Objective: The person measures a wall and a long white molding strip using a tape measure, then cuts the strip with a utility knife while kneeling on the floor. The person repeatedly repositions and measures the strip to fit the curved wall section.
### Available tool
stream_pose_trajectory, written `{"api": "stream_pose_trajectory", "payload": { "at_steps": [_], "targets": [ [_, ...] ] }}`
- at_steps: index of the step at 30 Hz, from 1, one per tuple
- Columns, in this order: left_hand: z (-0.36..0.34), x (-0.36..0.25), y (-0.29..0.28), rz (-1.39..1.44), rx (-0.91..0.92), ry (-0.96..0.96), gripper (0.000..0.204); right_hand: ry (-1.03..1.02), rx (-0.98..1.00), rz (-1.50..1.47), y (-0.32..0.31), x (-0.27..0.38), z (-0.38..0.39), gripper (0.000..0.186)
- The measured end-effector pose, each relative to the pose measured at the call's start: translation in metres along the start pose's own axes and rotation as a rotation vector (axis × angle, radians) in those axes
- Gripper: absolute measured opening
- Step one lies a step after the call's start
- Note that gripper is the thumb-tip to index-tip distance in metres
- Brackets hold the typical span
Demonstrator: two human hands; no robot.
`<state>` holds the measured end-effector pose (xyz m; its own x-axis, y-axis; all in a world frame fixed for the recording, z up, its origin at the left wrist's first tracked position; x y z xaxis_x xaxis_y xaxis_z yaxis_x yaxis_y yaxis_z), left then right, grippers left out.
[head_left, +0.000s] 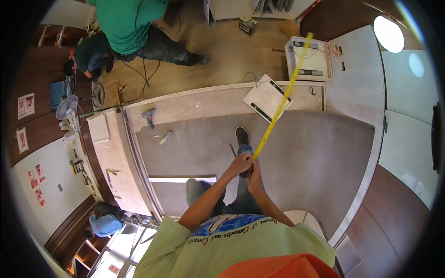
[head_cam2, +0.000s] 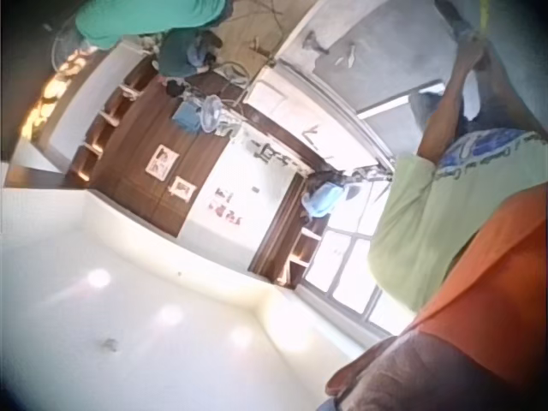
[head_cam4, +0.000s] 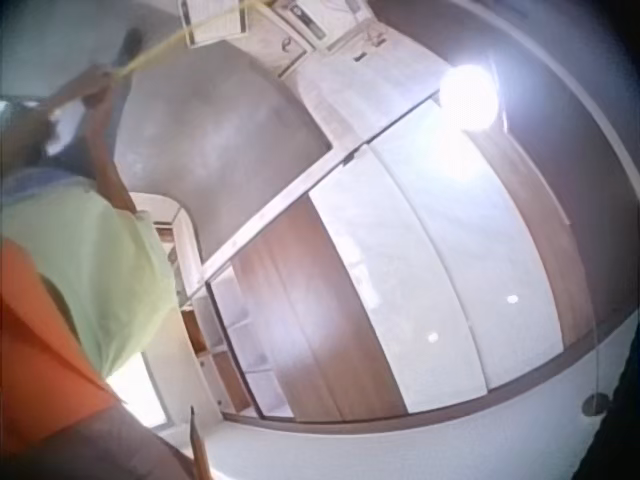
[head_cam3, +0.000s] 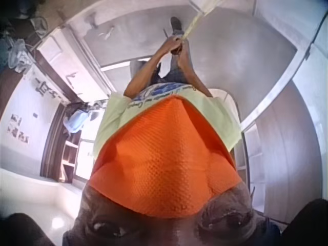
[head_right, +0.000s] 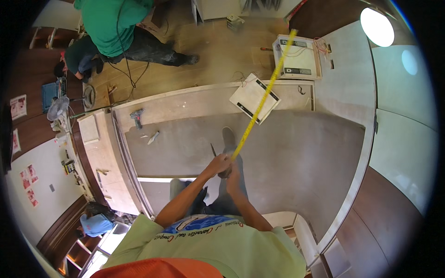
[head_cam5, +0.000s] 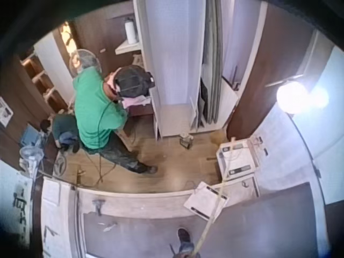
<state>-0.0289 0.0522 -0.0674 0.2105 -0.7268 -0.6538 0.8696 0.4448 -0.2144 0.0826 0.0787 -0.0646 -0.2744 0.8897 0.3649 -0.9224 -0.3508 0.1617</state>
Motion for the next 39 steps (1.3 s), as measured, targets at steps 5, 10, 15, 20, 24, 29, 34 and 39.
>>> {"api": "stream_pose_trajectory", "payload": {
  "at_steps": [5, 10, 15, 20, 24, 29, 34, 39],
  "targets": [
    [-0.065, -0.05, 0.025, 0.035, 0.091, -0.007, 0.033, -0.041, -0.242, 0.114, -0.007, 0.106, -0.02, 0.034],
    [-0.091, -0.066, 0.027, -0.491, 0.267, 0.297, 0.035, -0.131, -0.243, 0.19, -0.014, 0.111, -0.059, 0.033],
    [-0.116, -0.2, -0.088, -0.524, 0.012, 0.423, 0.029, -0.016, -0.313, 0.316, -0.006, 0.18, -0.078, 0.03],
    [-0.172, -0.292, -0.128, -0.761, 0.166, 0.753, 0.031, -0.194, -0.374, 0.562, 0.004, 0.236, -0.051, 0.031],
    [-0.194, -0.343, -0.148, -0.834, 0.013, 1.282, 0.033, -0.288, -0.387, 0.672, 0.062, 0.286, 0.007, 0.031],
    [-0.233, -0.386, -0.156, -0.924, 0.269, 1.42, 0.03, -0.552, -0.374, 0.844, 0.094, 0.335, 0.03, 0.03],
    [-0.296, -0.408, -0.162, -0.721, 0.642, 1.269, 0.02, -0.622, -0.422, 0.922, 0.108, 0.369, 0.003, 0.026],
    [-0.396, -0.431, -0.169, -0.902, 0.536, 1.377, 0.018, -0.539, -0.438, 0.89, 0.137, 0.395, -0.089, 0.024]
  ]
}}
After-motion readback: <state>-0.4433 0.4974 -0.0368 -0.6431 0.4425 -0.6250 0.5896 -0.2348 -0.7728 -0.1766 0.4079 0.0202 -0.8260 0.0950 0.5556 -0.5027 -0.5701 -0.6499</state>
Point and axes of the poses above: each hand's wrist, its own z-axis away from the middle knuckle, its own y-axis out of the palm, x = y × z, the point moved 9 cm from there along -z, towards the middle knuckle, and after that the axes turned 8 degrees about -x, right-handed, at the moved point
